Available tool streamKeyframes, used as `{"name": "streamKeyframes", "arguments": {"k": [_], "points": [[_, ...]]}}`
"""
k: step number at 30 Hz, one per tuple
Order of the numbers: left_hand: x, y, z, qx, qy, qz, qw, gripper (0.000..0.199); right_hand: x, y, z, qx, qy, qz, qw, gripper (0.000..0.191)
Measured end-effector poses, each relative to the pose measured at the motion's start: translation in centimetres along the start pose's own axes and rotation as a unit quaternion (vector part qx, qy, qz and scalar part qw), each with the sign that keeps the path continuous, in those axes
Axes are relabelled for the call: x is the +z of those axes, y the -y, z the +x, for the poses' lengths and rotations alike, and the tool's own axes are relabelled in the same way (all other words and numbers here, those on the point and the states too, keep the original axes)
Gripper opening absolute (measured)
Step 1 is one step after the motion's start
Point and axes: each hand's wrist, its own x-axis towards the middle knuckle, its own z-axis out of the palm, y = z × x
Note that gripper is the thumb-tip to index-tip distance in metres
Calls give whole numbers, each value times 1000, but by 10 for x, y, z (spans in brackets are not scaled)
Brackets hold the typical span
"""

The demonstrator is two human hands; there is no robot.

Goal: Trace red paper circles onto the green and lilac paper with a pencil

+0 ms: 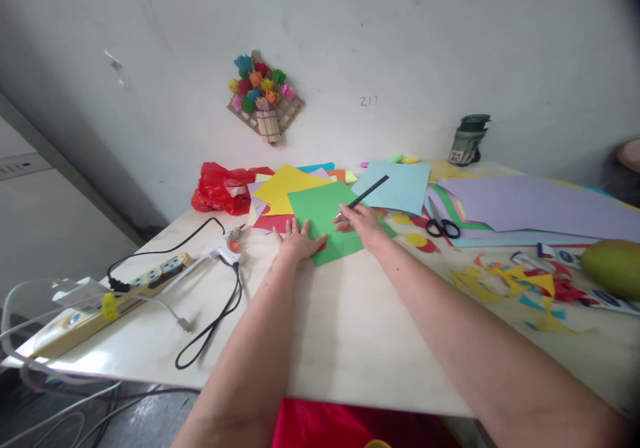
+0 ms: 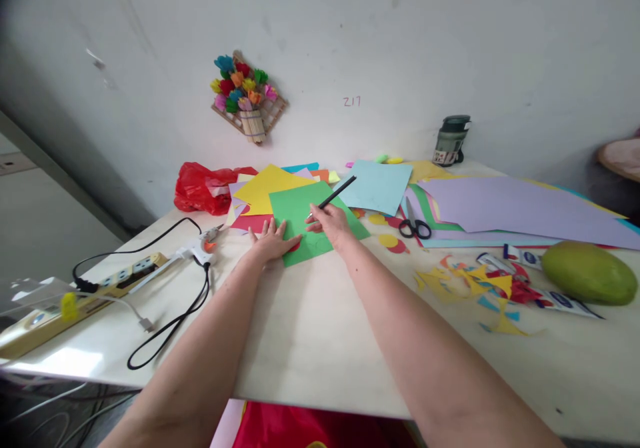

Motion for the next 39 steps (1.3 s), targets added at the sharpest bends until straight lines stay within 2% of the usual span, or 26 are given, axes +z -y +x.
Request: {"name": "streamKeyframes", "arguments": {"k": [3, 6, 13, 28, 39], "points": [[-2, 2, 0, 4, 1, -4, 1000, 68, 19, -3, -7, 24, 10, 23, 999, 26], [-6, 8, -1, 29, 20, -29, 999, 64, 28, -8, -10, 54, -2, 12, 998, 25], [-13, 21, -4, 61, 16, -37, 997, 72, 23, -12, -8, 42, 16, 4, 999, 25], [-12, 24, -4, 81, 41, -25, 996, 75, 24, -21, -4, -7, 33, -55, 998, 26], [-8, 25, -2, 75, 29, -23, 996, 76, 26, -26, -6, -70, 39, -207, 975, 34]]}}
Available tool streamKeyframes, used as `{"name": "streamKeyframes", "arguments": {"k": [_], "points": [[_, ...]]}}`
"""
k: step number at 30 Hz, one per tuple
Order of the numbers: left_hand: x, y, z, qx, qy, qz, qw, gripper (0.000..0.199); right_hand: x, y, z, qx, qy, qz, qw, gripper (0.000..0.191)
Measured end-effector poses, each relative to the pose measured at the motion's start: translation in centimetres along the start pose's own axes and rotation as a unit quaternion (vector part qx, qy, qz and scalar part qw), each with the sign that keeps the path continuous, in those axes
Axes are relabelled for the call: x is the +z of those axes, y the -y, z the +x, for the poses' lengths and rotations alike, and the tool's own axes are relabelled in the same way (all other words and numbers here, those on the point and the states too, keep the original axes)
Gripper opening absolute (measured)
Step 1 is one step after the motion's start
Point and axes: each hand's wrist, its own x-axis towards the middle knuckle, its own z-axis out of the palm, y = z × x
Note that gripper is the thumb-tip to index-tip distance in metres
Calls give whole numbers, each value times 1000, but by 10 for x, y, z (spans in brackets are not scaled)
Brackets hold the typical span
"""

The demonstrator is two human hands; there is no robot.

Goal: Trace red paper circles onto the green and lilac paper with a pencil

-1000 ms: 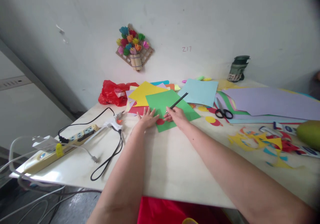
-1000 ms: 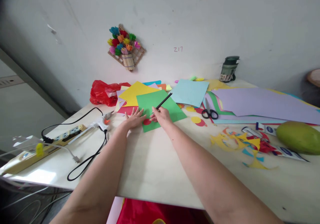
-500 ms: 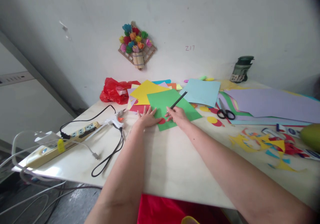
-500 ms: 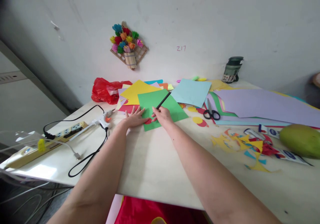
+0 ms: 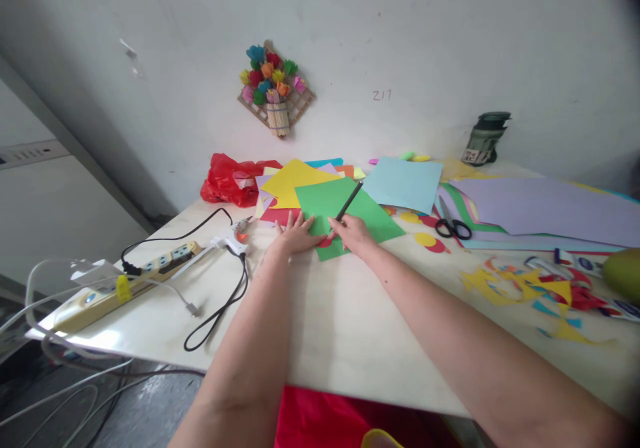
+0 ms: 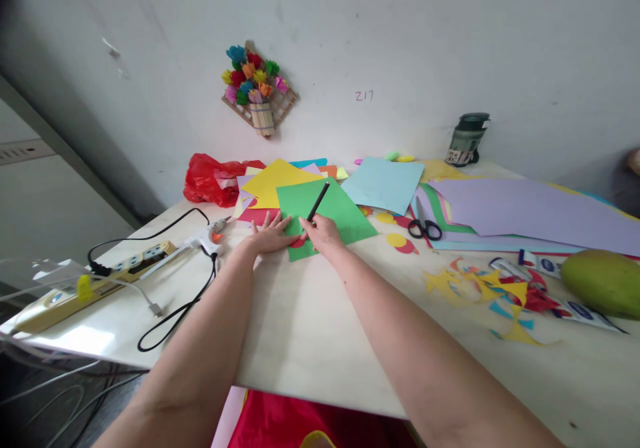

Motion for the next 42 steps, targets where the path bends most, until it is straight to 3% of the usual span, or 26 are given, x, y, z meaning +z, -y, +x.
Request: {"name": "streamKeyframes", "arguments": {"k": [19, 28, 35, 42], "points": [[-12, 0, -9, -15, 37, -30, 999, 76, -1, 4, -2, 15, 14, -41, 999, 31], [-8, 1, -8, -2, 36, -1, 999, 84, -2, 2, -2, 2, 21, 5, 1000, 34], [-6, 4, -4, 3, 35, 2, 999, 85, -4, -4, 1, -24, -15, -16, 999, 36], [-3, 7, -2, 11, 33, -1, 999, 85, -6, -5, 4, 17, 10, 8, 1000, 34]]}}
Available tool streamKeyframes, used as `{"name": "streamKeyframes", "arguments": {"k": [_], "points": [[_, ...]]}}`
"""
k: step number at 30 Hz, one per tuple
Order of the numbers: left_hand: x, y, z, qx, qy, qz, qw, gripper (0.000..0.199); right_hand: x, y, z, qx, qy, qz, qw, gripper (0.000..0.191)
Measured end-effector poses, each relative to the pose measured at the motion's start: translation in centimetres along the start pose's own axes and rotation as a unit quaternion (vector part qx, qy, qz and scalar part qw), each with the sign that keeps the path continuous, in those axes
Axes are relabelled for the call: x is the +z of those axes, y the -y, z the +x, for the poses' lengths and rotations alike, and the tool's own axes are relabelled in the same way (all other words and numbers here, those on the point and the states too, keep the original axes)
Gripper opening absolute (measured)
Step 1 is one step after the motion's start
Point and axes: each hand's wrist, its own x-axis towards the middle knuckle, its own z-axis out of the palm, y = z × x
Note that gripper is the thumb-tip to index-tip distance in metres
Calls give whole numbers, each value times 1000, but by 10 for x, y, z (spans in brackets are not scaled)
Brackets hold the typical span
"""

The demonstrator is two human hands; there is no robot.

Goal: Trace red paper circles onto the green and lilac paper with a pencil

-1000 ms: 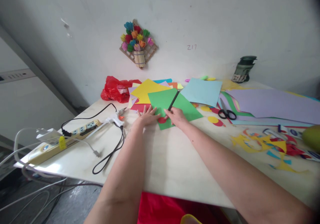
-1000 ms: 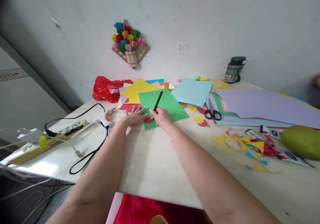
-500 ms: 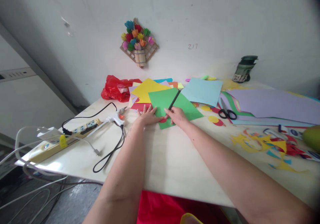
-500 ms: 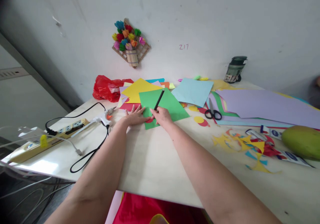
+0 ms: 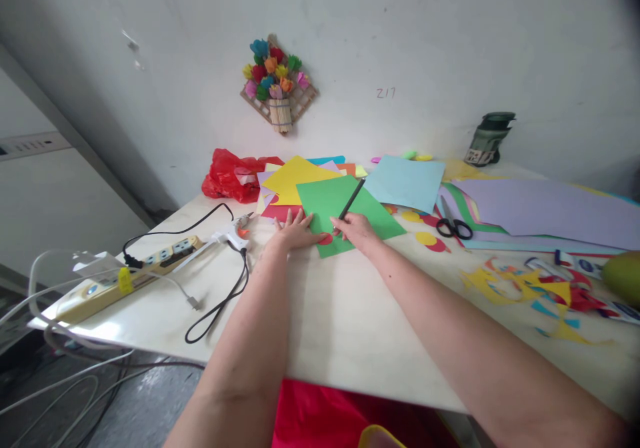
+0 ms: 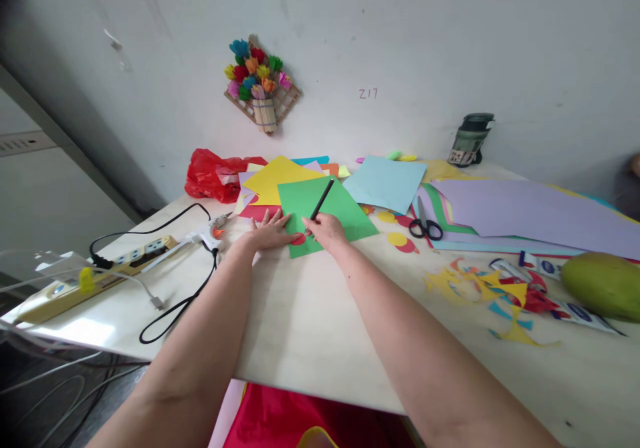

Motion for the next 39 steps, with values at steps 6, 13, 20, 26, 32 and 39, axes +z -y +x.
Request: {"name": "streamKeyframes", "arguments": {"k": [6, 13, 20, 26, 32, 39], "points": [[1, 0, 0, -1, -2, 0, 1000, 84, -1, -2, 1, 3, 16, -38, 999, 34], [-1, -3, -3, -6, -3, 1, 1000, 83, -4, 7, -3, 9, 28, -71, 997, 31], [1, -1, 0, -4, -4, 8, 1000, 82, -5, 10, -5, 14, 35, -92, 995, 30], [0, -2, -1, -5, -7, 5, 1000, 82, -4, 11, -6, 12, 45, -111, 993, 28], [-1, -2, -2, -6, -1, 1, 1000, 82, -4, 10, -5, 2, 52, -138, 989, 29], [2, -1, 1, -8, -6, 3, 1000, 82, -3, 8, -4, -6, 54, -153, 987, 30]]}}
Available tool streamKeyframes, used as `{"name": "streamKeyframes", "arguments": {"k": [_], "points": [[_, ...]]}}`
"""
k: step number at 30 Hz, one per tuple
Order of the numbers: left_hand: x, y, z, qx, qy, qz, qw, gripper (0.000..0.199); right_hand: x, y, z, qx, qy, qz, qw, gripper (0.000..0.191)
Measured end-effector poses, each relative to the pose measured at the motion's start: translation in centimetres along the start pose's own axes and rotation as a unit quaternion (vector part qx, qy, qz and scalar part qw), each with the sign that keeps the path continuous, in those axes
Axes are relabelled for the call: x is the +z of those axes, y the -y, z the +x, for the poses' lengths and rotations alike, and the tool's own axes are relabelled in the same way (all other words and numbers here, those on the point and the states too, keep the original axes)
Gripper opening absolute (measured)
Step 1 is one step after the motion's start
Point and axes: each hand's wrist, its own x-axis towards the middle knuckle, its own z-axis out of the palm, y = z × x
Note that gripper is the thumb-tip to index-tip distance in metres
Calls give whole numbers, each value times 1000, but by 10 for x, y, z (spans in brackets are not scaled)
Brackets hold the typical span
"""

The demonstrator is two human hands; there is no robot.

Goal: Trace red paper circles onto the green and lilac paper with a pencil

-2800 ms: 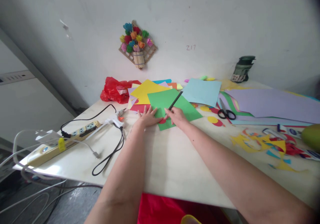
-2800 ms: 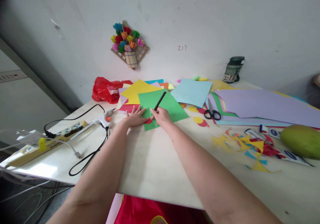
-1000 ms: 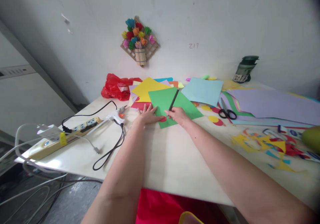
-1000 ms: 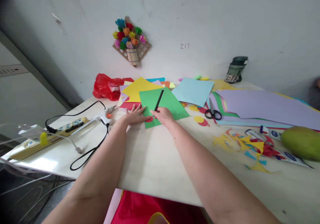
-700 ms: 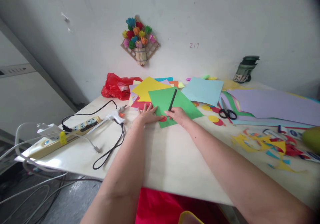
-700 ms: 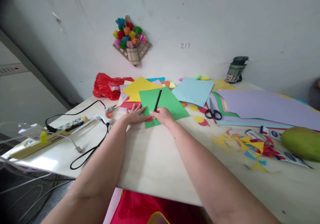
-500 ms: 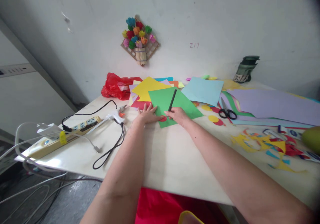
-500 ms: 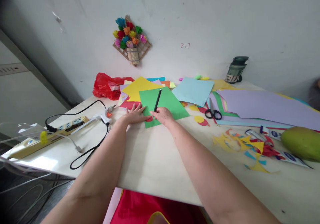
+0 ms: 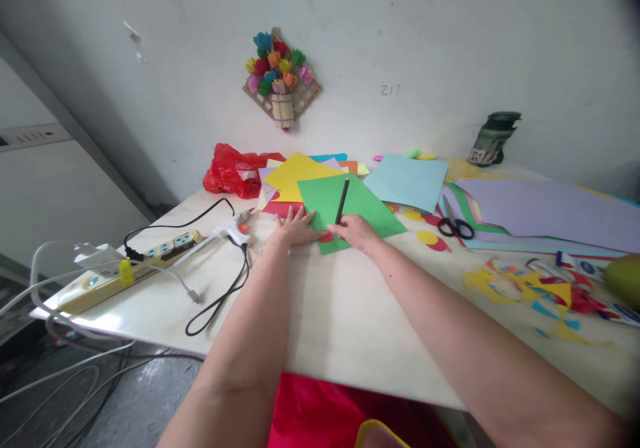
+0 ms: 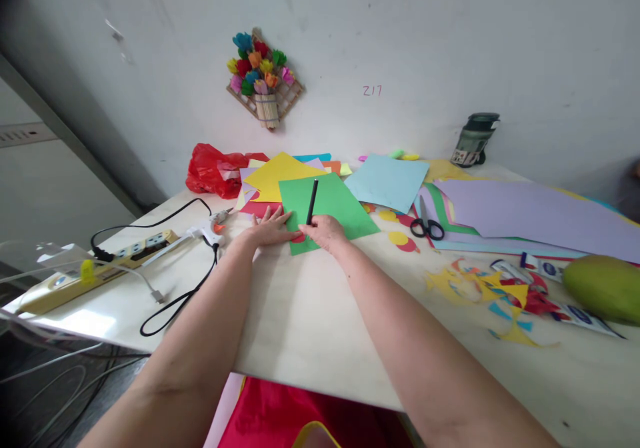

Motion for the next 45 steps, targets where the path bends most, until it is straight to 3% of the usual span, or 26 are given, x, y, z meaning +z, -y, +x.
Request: {"name": "streamKeyframes", "arguments": {"k": [45], "points": [[-4, -2, -2, -1, 2, -10, 1000, 82, 0, 2, -3, -9, -6, -9, 1000, 29]]}}
